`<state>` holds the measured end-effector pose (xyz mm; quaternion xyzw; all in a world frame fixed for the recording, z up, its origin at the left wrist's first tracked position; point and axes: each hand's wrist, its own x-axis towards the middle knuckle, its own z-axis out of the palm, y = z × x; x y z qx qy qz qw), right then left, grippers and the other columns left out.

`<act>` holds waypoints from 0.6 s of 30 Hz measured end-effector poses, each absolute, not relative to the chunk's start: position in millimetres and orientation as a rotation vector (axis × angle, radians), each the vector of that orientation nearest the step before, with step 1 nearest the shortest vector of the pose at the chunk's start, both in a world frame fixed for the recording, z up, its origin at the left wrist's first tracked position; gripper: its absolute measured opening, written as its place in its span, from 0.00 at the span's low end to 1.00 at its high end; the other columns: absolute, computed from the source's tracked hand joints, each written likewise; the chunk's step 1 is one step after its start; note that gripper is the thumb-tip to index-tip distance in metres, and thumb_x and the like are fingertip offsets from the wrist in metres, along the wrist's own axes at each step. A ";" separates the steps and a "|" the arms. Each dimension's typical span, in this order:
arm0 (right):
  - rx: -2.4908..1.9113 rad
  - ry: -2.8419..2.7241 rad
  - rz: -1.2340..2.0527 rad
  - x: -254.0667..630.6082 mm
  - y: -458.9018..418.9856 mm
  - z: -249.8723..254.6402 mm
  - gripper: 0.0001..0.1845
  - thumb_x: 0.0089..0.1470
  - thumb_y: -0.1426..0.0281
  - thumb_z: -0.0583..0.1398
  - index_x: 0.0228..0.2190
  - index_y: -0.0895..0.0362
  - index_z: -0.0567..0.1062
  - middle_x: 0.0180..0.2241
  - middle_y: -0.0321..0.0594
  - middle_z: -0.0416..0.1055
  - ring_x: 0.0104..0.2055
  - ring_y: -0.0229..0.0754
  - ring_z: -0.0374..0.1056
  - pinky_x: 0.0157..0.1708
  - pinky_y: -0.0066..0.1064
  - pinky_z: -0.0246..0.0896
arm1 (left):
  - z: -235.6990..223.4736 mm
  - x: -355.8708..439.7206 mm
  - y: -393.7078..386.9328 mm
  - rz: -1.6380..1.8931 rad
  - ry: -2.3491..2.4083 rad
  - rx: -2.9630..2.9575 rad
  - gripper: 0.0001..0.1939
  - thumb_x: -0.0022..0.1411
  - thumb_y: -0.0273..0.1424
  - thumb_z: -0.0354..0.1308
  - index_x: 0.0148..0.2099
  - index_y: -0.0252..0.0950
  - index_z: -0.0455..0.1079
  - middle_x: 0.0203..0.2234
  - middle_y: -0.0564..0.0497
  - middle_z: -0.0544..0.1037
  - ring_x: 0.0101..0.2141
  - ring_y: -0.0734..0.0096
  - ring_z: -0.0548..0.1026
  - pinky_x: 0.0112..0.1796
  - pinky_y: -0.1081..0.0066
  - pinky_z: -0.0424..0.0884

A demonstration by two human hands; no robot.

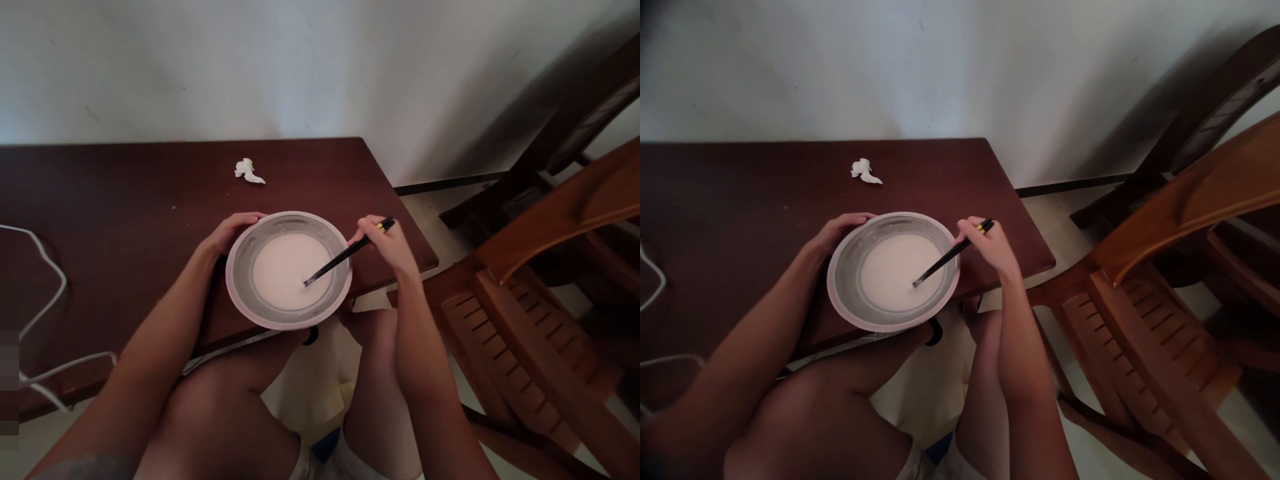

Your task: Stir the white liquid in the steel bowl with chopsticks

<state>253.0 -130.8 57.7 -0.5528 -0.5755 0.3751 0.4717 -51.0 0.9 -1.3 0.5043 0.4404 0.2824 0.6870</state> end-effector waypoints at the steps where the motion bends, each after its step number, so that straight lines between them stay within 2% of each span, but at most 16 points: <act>1: -1.304 -1.443 0.991 250.1 -130.5 56.5 0.22 0.58 0.52 0.62 0.22 0.54 0.78 0.25 0.37 0.80 0.26 0.36 0.68 0.24 0.29 0.58 | -1.6 -51.3 1.3 0.635 0.987 1.129 0.14 0.47 0.39 0.66 0.34 0.36 0.83 0.30 0.46 0.85 0.34 0.55 0.81 0.40 0.63 0.79; 3: -1.226 -1.481 1.052 246.3 -128.7 53.9 0.19 0.56 0.52 0.64 0.25 0.53 0.80 0.29 0.38 0.82 0.29 0.37 0.71 0.29 0.30 0.63 | -2.1 -51.8 1.8 0.645 0.983 1.124 0.14 0.48 0.38 0.66 0.35 0.37 0.83 0.31 0.45 0.85 0.35 0.55 0.82 0.41 0.62 0.79; 5: -1.271 -1.428 0.939 248.4 -127.1 52.4 0.19 0.56 0.52 0.64 0.25 0.53 0.79 0.30 0.38 0.82 0.27 0.36 0.69 0.27 0.29 0.61 | -2.2 -52.0 1.8 0.651 0.972 1.112 0.13 0.48 0.38 0.66 0.35 0.37 0.84 0.31 0.46 0.85 0.35 0.54 0.81 0.40 0.62 0.79; 7: -1.346 -1.353 0.790 253.8 -127.3 52.9 0.23 0.59 0.51 0.61 0.22 0.54 0.78 0.25 0.37 0.80 0.24 0.34 0.64 0.24 0.29 0.55 | -1.7 -51.9 1.7 0.643 0.958 1.095 0.13 0.47 0.38 0.67 0.34 0.38 0.84 0.31 0.46 0.85 0.34 0.56 0.81 0.37 0.64 0.79; 9: -1.399 -1.329 0.778 256.1 -129.0 54.0 0.25 0.60 0.51 0.60 0.20 0.54 0.77 0.22 0.37 0.78 0.22 0.34 0.63 0.23 0.29 0.53 | -1.1 -51.9 1.8 0.634 0.944 1.078 0.13 0.45 0.38 0.68 0.34 0.38 0.85 0.32 0.47 0.86 0.32 0.58 0.80 0.34 0.67 0.78; 11: -1.373 -1.391 0.936 252.5 -130.4 54.4 0.24 0.59 0.50 0.61 0.22 0.54 0.78 0.23 0.37 0.79 0.25 0.36 0.68 0.24 0.29 0.57 | -0.9 -52.0 2.0 0.632 0.930 1.072 0.13 0.45 0.37 0.69 0.34 0.38 0.85 0.32 0.47 0.86 0.31 0.61 0.79 0.33 0.69 0.77; 14: -1.262 -1.471 1.073 246.2 -129.6 53.8 0.19 0.56 0.52 0.64 0.25 0.53 0.80 0.27 0.37 0.81 0.31 0.39 0.73 0.31 0.31 0.66 | -2.0 -52.8 2.8 0.637 0.918 1.094 0.14 0.45 0.38 0.69 0.34 0.37 0.85 0.32 0.47 0.86 0.31 0.60 0.79 0.33 0.69 0.77; 18: -1.362 -1.337 0.827 252.0 -128.7 55.0 0.22 0.58 0.52 0.62 0.22 0.54 0.78 0.24 0.37 0.79 0.26 0.36 0.68 0.27 0.30 0.60 | -3.9 -54.2 4.1 0.649 0.931 1.134 0.14 0.46 0.39 0.68 0.34 0.36 0.84 0.31 0.47 0.86 0.32 0.59 0.80 0.35 0.68 0.77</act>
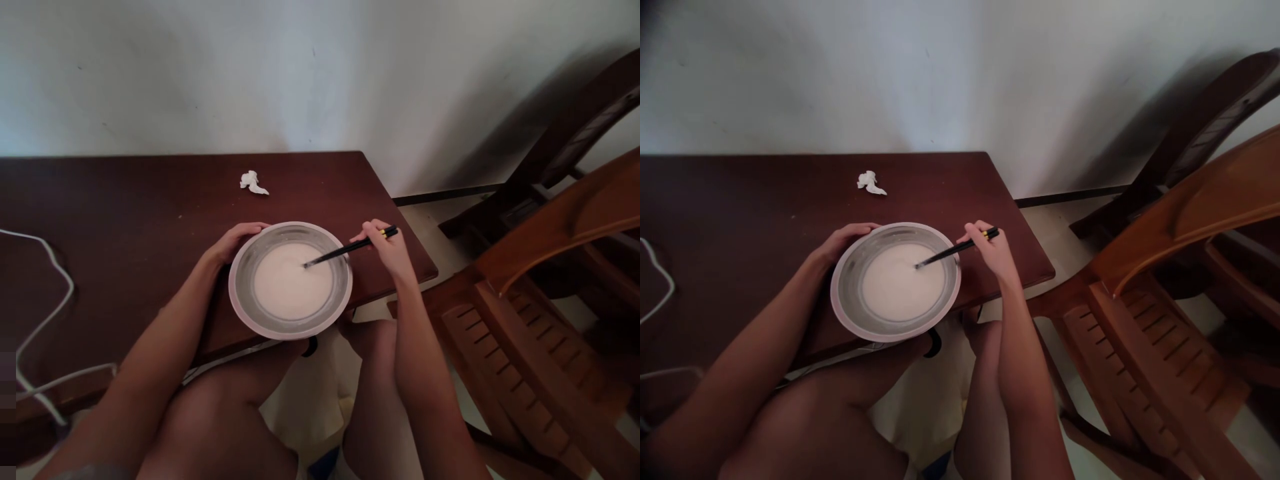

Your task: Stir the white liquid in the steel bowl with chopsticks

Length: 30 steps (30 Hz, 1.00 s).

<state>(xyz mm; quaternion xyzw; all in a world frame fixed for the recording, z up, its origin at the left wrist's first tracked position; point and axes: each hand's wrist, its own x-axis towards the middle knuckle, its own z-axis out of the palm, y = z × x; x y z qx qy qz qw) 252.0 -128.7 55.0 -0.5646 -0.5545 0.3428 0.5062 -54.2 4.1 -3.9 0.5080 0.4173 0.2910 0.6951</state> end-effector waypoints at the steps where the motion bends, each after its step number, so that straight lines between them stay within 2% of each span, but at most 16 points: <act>1: -1.375 -1.329 0.822 253.0 -129.0 55.3 0.23 0.59 0.52 0.61 0.20 0.54 0.77 0.22 0.37 0.78 0.25 0.36 0.68 0.26 0.30 0.59 | -4.0 -54.4 4.2 0.646 0.938 1.142 0.14 0.47 0.39 0.68 0.34 0.37 0.84 0.31 0.47 0.86 0.33 0.58 0.81 0.36 0.67 0.77; 6: -1.257 -1.461 1.083 243.5 -127.6 53.8 0.21 0.55 0.50 0.64 0.24 0.53 0.78 0.24 0.36 0.80 0.29 0.39 0.74 0.33 0.32 0.68 | -2.3 -53.6 2.4 0.630 0.965 1.139 0.14 0.49 0.38 0.65 0.36 0.36 0.84 0.32 0.44 0.85 0.35 0.53 0.81 0.38 0.63 0.78; 7: -1.255 -1.454 1.044 243.1 -127.1 53.6 0.20 0.54 0.50 0.64 0.25 0.53 0.79 0.25 0.37 0.81 0.30 0.40 0.75 0.35 0.33 0.69 | -2.0 -53.3 1.9 0.641 0.968 1.137 0.15 0.48 0.39 0.66 0.36 0.36 0.84 0.33 0.44 0.86 0.35 0.53 0.81 0.37 0.63 0.78; 10: -1.333 -1.331 0.828 249.4 -128.1 54.4 0.21 0.56 0.51 0.63 0.22 0.53 0.77 0.25 0.37 0.81 0.27 0.38 0.72 0.30 0.31 0.65 | -1.5 -52.8 1.0 0.657 0.970 1.155 0.16 0.47 0.40 0.67 0.36 0.36 0.84 0.34 0.45 0.86 0.33 0.54 0.81 0.36 0.62 0.79; 13: -1.369 -1.338 0.853 253.8 -131.5 54.8 0.23 0.58 0.51 0.61 0.20 0.53 0.77 0.21 0.37 0.78 0.25 0.37 0.71 0.26 0.30 0.63 | -1.5 -53.0 0.6 0.640 0.957 1.158 0.16 0.46 0.40 0.67 0.35 0.36 0.84 0.33 0.45 0.86 0.34 0.53 0.81 0.36 0.61 0.79; 17: -1.248 -1.470 1.031 248.1 -129.8 53.1 0.18 0.56 0.53 0.64 0.25 0.53 0.79 0.26 0.36 0.81 0.33 0.40 0.77 0.39 0.34 0.71 | -2.0 -53.5 0.6 0.648 0.965 1.142 0.16 0.48 0.39 0.66 0.37 0.35 0.84 0.33 0.45 0.86 0.36 0.54 0.81 0.39 0.62 0.78; 19: -1.279 -1.397 0.925 248.6 -127.9 53.3 0.19 0.56 0.53 0.64 0.24 0.53 0.78 0.27 0.37 0.82 0.32 0.40 0.76 0.37 0.33 0.70 | -2.8 -53.4 1.2 0.658 0.966 1.141 0.16 0.48 0.39 0.66 0.37 0.35 0.84 0.33 0.46 0.85 0.35 0.55 0.81 0.40 0.63 0.78; 21: -1.342 -1.309 0.818 251.3 -127.7 54.2 0.21 0.56 0.52 0.63 0.21 0.54 0.76 0.24 0.38 0.80 0.27 0.39 0.74 0.30 0.31 0.67 | -3.8 -53.2 2.2 0.657 0.963 1.151 0.16 0.47 0.39 0.67 0.36 0.35 0.84 0.33 0.46 0.86 0.35 0.57 0.81 0.40 0.63 0.78; 23: -1.368 -1.309 0.835 251.7 -128.7 54.5 0.23 0.57 0.52 0.62 0.20 0.54 0.76 0.21 0.38 0.78 0.25 0.38 0.72 0.27 0.31 0.65 | -4.9 -53.1 3.1 0.649 0.966 1.168 0.16 0.47 0.39 0.66 0.36 0.35 0.83 0.34 0.46 0.86 0.35 0.56 0.81 0.41 0.62 0.78; 27: -1.260 -1.460 0.990 243.6 -127.8 53.3 0.19 0.56 0.51 0.64 0.24 0.53 0.79 0.26 0.38 0.80 0.32 0.41 0.76 0.37 0.35 0.71 | -6.2 -53.3 3.4 0.660 0.961 1.154 0.16 0.48 0.38 0.66 0.37 0.34 0.83 0.33 0.45 0.85 0.37 0.54 0.81 0.43 0.61 0.78; 30: -1.305 -1.378 0.837 243.7 -126.3 55.1 0.20 0.55 0.50 0.64 0.24 0.52 0.78 0.26 0.37 0.80 0.31 0.41 0.76 0.36 0.35 0.70 | -6.1 -53.0 3.4 0.663 0.944 1.145 0.16 0.47 0.38 0.66 0.37 0.34 0.83 0.32 0.45 0.85 0.36 0.54 0.81 0.42 0.61 0.77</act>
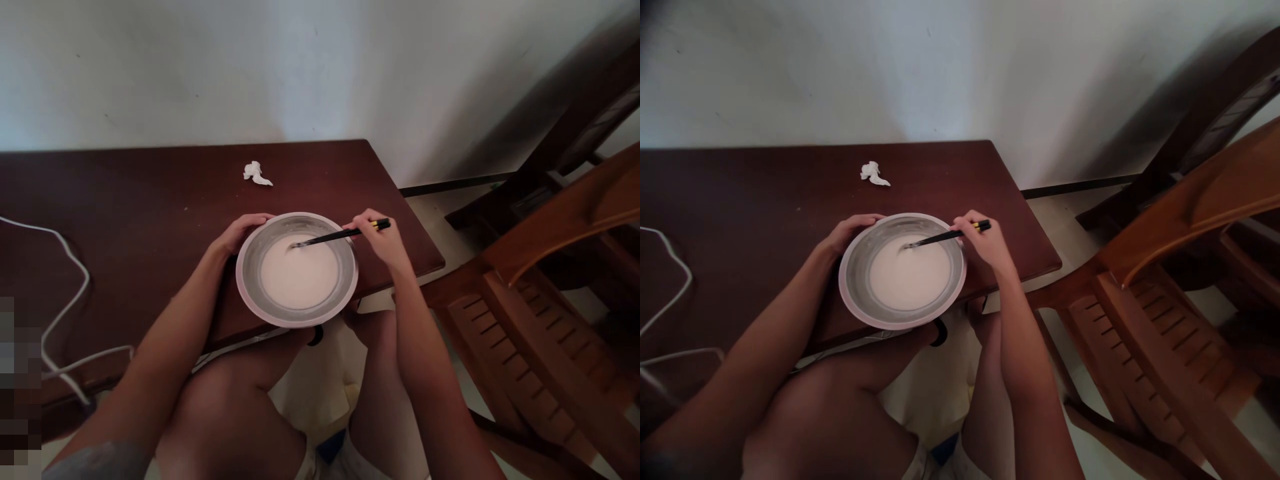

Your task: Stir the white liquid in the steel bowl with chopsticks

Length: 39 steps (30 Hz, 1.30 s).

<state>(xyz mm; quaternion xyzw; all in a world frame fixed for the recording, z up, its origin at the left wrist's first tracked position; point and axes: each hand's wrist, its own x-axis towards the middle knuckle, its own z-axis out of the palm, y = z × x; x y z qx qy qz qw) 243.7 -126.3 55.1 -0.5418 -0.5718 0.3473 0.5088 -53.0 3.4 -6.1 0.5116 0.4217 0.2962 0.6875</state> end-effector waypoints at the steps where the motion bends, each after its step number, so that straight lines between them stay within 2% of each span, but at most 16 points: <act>1: -1.342 -1.343 0.790 245.1 -126.6 56.1 0.22 0.56 0.49 0.63 0.22 0.53 0.76 0.24 0.37 0.79 0.29 0.40 0.74 0.34 0.34 0.69 | -5.9 -52.9 3.5 0.658 0.942 1.151 0.16 0.46 0.39 0.66 0.36 0.34 0.83 0.32 0.45 0.85 0.36 0.54 0.81 0.42 0.61 0.77; 3: -1.381 -1.325 0.793 246.9 -128.0 57.6 0.25 0.56 0.48 0.62 0.19 0.53 0.75 0.20 0.37 0.77 0.25 0.39 0.72 0.31 0.33 0.68 | -5.3 -52.7 3.7 0.645 0.947 1.170 0.17 0.46 0.39 0.67 0.36 0.34 0.83 0.33 0.45 0.85 0.36 0.54 0.80 0.41 0.61 0.77; 7: -1.262 -1.476 1.062 242.6 -127.5 55.3 0.21 0.54 0.49 0.64 0.24 0.52 0.79 0.24 0.36 0.80 0.31 0.41 0.76 0.36 0.34 0.71 | -4.3 -53.2 3.1 0.646 0.968 1.172 0.18 0.46 0.41 0.67 0.36 0.34 0.83 0.33 0.45 0.85 0.35 0.55 0.80 0.40 0.62 0.77; 10: -1.260 -1.450 0.952 244.1 -124.8 54.2 0.19 0.56 0.51 0.64 0.25 0.53 0.79 0.28 0.37 0.81 0.32 0.39 0.75 0.37 0.33 0.69 | -3.1 -53.4 1.9 0.647 0.961 1.170 0.18 0.47 0.40 0.66 0.38 0.34 0.84 0.32 0.45 0.85 0.35 0.55 0.80 0.41 0.62 0.77; 13: -1.340 -1.339 0.811 248.8 -125.5 56.3 0.21 0.58 0.52 0.63 0.22 0.53 0.77 0.25 0.37 0.80 0.28 0.38 0.72 0.32 0.32 0.66 | -1.6 -52.9 1.0 0.637 0.943 1.190 0.18 0.47 0.40 0.66 0.37 0.34 0.83 0.32 0.45 0.85 0.35 0.55 0.80 0.41 0.61 0.77; 17: -1.298 -1.464 0.969 240.9 -124.6 56.3 0.21 0.57 0.51 0.62 0.22 0.53 0.78 0.24 0.37 0.79 0.30 0.39 0.74 0.35 0.33 0.68 | -0.5 -52.0 1.1 0.638 0.940 1.203 0.16 0.47 0.41 0.66 0.36 0.35 0.82 0.31 0.45 0.85 0.34 0.54 0.80 0.39 0.62 0.77; 20: -1.241 -1.474 0.959 236.7 -120.1 54.9 0.19 0.56 0.51 0.63 0.25 0.52 0.79 0.30 0.37 0.82 0.34 0.41 0.75 0.37 0.34 0.69 | -1.3 -52.1 1.5 0.653 0.934 1.165 0.16 0.46 0.40 0.67 0.35 0.35 0.83 0.31 0.46 0.85 0.34 0.56 0.80 0.38 0.63 0.77; 23: -1.332 -1.357 0.807 243.3 -120.4 56.5 0.22 0.57 0.51 0.62 0.21 0.52 0.77 0.25 0.37 0.79 0.28 0.39 0.71 0.32 0.33 0.66 | -2.7 -52.5 1.9 0.662 0.931 1.138 0.16 0.45 0.39 0.68 0.36 0.35 0.83 0.32 0.46 0.85 0.34 0.57 0.80 0.39 0.64 0.77; 25: -1.360 -1.368 0.826 246.6 -123.5 58.0 0.25 0.59 0.50 0.60 0.19 0.53 0.76 0.22 0.37 0.78 0.26 0.38 0.69 0.30 0.33 0.65 | -3.3 -52.7 1.9 0.655 0.941 1.150 0.16 0.46 0.39 0.68 0.36 0.35 0.83 0.33 0.46 0.85 0.35 0.55 0.80 0.40 0.62 0.77; 30: -1.243 -1.505 1.027 241.3 -125.9 56.4 0.19 0.57 0.51 0.63 0.25 0.52 0.79 0.27 0.36 0.81 0.34 0.40 0.76 0.40 0.34 0.70 | -3.7 -53.1 1.1 0.660 0.956 1.176 0.17 0.47 0.40 0.66 0.37 0.34 0.83 0.34 0.45 0.85 0.36 0.53 0.80 0.42 0.60 0.76; 32: -1.275 -1.437 0.924 243.4 -124.6 55.7 0.19 0.57 0.51 0.63 0.24 0.52 0.79 0.27 0.37 0.81 0.33 0.40 0.75 0.37 0.34 0.69 | -4.2 -53.3 1.2 0.663 0.947 1.163 0.18 0.46 0.40 0.67 0.37 0.34 0.83 0.34 0.44 0.85 0.37 0.53 0.80 0.42 0.61 0.76; 35: -1.351 -1.330 0.804 249.7 -125.2 55.6 0.24 0.58 0.50 0.61 0.20 0.53 0.77 0.22 0.37 0.78 0.28 0.39 0.73 0.32 0.33 0.66 | -4.7 -53.3 1.9 0.656 0.933 1.134 0.17 0.45 0.40 0.68 0.36 0.35 0.83 0.33 0.45 0.85 0.36 0.54 0.80 0.42 0.61 0.76; 39: -1.291 -1.471 0.988 246.9 -126.8 53.4 0.22 0.57 0.49 0.62 0.23 0.52 0.79 0.25 0.36 0.80 0.31 0.41 0.75 0.39 0.36 0.70 | -4.3 -53.1 2.2 0.652 0.928 1.148 0.17 0.45 0.40 0.68 0.35 0.34 0.83 0.33 0.44 0.85 0.36 0.53 0.80 0.42 0.60 0.76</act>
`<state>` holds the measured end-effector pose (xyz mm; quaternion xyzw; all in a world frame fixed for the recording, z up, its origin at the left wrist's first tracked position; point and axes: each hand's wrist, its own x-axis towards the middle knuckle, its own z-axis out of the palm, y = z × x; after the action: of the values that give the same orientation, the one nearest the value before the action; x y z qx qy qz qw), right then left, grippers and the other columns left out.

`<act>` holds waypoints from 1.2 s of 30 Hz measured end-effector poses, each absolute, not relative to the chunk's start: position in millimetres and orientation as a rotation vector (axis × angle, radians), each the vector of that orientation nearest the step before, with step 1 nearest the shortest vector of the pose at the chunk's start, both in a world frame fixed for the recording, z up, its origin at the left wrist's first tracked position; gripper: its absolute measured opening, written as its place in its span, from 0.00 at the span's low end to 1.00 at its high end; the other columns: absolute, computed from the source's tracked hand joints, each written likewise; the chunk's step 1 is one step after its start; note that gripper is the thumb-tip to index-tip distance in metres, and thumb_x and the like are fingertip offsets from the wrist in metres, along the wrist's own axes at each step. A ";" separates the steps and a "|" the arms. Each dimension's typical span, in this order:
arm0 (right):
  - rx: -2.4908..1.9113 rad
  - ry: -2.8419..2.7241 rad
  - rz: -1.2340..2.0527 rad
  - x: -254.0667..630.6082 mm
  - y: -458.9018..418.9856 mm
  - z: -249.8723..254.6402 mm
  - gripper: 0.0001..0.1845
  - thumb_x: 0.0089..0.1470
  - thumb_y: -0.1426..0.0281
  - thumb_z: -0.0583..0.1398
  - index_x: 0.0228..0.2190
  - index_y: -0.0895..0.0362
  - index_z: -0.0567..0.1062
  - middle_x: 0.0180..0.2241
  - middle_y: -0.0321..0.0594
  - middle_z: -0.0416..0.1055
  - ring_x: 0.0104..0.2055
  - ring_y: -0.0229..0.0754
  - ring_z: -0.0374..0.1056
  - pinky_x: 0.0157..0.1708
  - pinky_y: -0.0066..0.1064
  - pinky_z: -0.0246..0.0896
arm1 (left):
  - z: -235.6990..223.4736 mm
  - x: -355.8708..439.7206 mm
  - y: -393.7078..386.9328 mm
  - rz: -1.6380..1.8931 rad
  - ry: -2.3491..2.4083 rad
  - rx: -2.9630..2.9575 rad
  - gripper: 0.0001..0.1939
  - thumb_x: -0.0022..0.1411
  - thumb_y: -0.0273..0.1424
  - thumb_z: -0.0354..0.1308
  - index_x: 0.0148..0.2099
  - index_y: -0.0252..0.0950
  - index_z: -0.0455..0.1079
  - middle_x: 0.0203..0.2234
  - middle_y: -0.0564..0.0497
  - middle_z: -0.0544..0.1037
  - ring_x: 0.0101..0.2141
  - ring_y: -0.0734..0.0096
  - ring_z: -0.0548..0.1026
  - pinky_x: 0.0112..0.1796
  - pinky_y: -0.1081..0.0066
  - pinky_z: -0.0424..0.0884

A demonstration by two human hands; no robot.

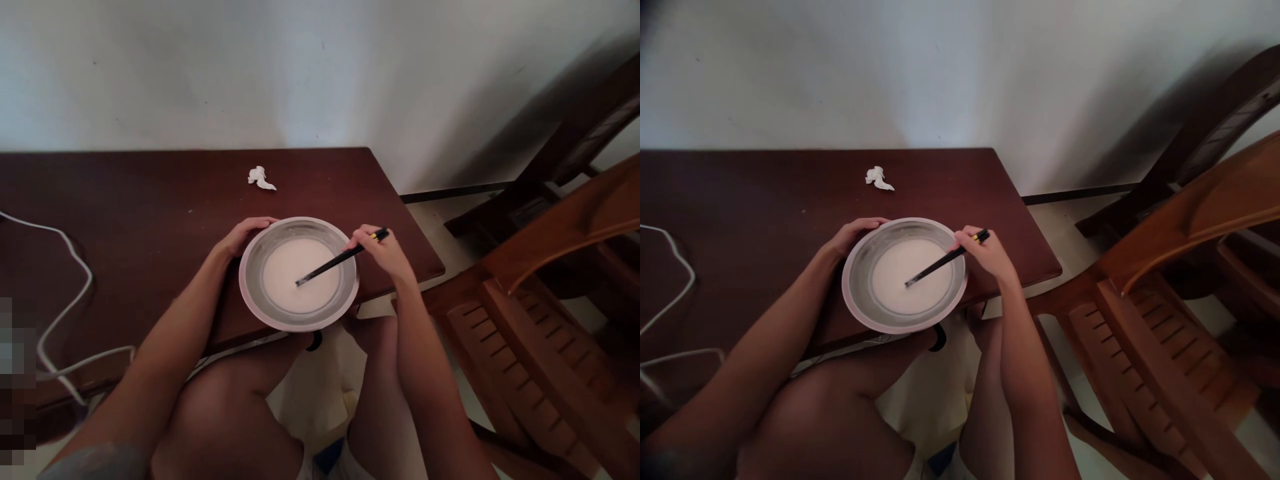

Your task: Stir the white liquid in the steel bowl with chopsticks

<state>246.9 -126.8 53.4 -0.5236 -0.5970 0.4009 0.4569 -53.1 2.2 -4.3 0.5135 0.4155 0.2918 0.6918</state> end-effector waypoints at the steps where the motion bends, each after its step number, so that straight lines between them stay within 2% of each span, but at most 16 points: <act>1: -1.271 -1.494 1.001 245.6 -126.4 52.9 0.21 0.57 0.50 0.63 0.24 0.52 0.79 0.27 0.36 0.81 0.33 0.41 0.76 0.41 0.36 0.70 | -4.1 -53.1 2.1 0.656 0.930 1.157 0.17 0.46 0.40 0.67 0.36 0.34 0.83 0.34 0.43 0.85 0.37 0.52 0.80 0.43 0.59 0.76; 3: -1.289 -1.469 0.922 246.0 -125.5 52.7 0.20 0.57 0.50 0.63 0.25 0.52 0.80 0.28 0.37 0.81 0.33 0.41 0.75 0.40 0.36 0.69 | -4.0 -53.1 1.8 0.662 0.937 1.171 0.18 0.46 0.40 0.67 0.37 0.33 0.83 0.34 0.43 0.85 0.38 0.51 0.81 0.45 0.59 0.76; 7: -1.381 -1.360 0.794 252.0 -126.7 54.7 0.24 0.59 0.50 0.61 0.19 0.52 0.77 0.22 0.37 0.78 0.27 0.40 0.72 0.34 0.34 0.67 | -4.5 -53.5 2.3 0.656 0.939 1.151 0.17 0.46 0.40 0.68 0.36 0.34 0.83 0.34 0.43 0.86 0.38 0.51 0.81 0.45 0.58 0.77; 12: -1.261 -1.497 1.009 245.2 -126.6 53.9 0.19 0.56 0.51 0.64 0.24 0.52 0.79 0.27 0.36 0.81 0.32 0.42 0.76 0.41 0.37 0.70 | -5.6 -54.5 3.5 0.668 0.935 1.127 0.16 0.46 0.39 0.69 0.36 0.35 0.84 0.34 0.46 0.86 0.36 0.54 0.81 0.43 0.60 0.77; 16: -1.337 -1.331 0.757 250.3 -126.8 56.5 0.21 0.57 0.52 0.63 0.21 0.52 0.77 0.24 0.36 0.79 0.31 0.41 0.76 0.39 0.35 0.68 | -7.3 -54.7 4.5 0.681 0.917 1.111 0.15 0.45 0.38 0.70 0.35 0.36 0.84 0.33 0.46 0.86 0.36 0.55 0.81 0.43 0.61 0.77; 19: -1.346 -1.356 0.827 250.1 -129.4 57.0 0.23 0.59 0.52 0.62 0.19 0.53 0.76 0.22 0.36 0.78 0.28 0.41 0.75 0.38 0.35 0.68 | -8.6 -55.3 5.5 0.674 0.920 1.116 0.15 0.45 0.39 0.70 0.35 0.36 0.84 0.33 0.46 0.86 0.36 0.53 0.81 0.42 0.60 0.77; 22: -1.254 -1.493 1.006 242.5 -128.4 54.1 0.18 0.57 0.53 0.63 0.24 0.53 0.79 0.26 0.36 0.81 0.32 0.41 0.76 0.40 0.35 0.69 | -9.0 -55.9 5.8 0.669 0.920 1.132 0.15 0.46 0.39 0.69 0.35 0.36 0.84 0.33 0.45 0.86 0.36 0.53 0.81 0.42 0.61 0.77; 24: -1.255 -1.477 0.923 242.1 -126.2 52.8 0.17 0.56 0.54 0.64 0.25 0.53 0.80 0.28 0.37 0.81 0.35 0.42 0.77 0.41 0.35 0.68 | -8.6 -55.8 5.3 0.672 0.921 1.133 0.15 0.46 0.39 0.68 0.36 0.36 0.83 0.33 0.45 0.86 0.36 0.53 0.81 0.41 0.61 0.77; 27: -1.331 -1.349 0.718 250.7 -126.1 54.1 0.21 0.58 0.53 0.62 0.21 0.53 0.78 0.24 0.36 0.79 0.30 0.40 0.75 0.39 0.34 0.67 | -7.9 -55.1 4.3 0.671 0.932 1.141 0.17 0.46 0.40 0.68 0.37 0.34 0.83 0.33 0.45 0.85 0.36 0.54 0.81 0.41 0.61 0.77; 30: -1.352 -1.364 0.773 252.8 -129.5 55.1 0.24 0.59 0.52 0.61 0.19 0.53 0.77 0.20 0.35 0.76 0.27 0.39 0.73 0.36 0.34 0.66 | -7.7 -54.9 4.2 0.665 0.950 1.148 0.18 0.46 0.40 0.68 0.37 0.34 0.83 0.34 0.46 0.86 0.36 0.53 0.81 0.42 0.60 0.77; 33: -1.305 -1.481 0.912 243.6 -129.1 53.2 0.22 0.59 0.52 0.61 0.22 0.53 0.79 0.23 0.35 0.79 0.29 0.39 0.72 0.35 0.33 0.65 | -7.6 -55.4 4.6 0.670 0.942 1.120 0.17 0.45 0.39 0.69 0.36 0.35 0.83 0.33 0.48 0.86 0.35 0.56 0.81 0.41 0.63 0.77; 36: -1.326 -1.451 0.760 243.1 -125.4 52.0 0.21 0.59 0.53 0.61 0.23 0.53 0.79 0.25 0.36 0.80 0.31 0.40 0.73 0.37 0.34 0.65 | -7.2 -55.4 4.5 0.676 0.938 1.118 0.17 0.45 0.39 0.69 0.37 0.35 0.84 0.33 0.48 0.86 0.35 0.57 0.81 0.42 0.63 0.77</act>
<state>243.1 -125.4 52.0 -0.5471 -0.5986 0.3133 0.4942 -55.4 4.5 -7.2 0.5008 0.4199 0.3025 0.6938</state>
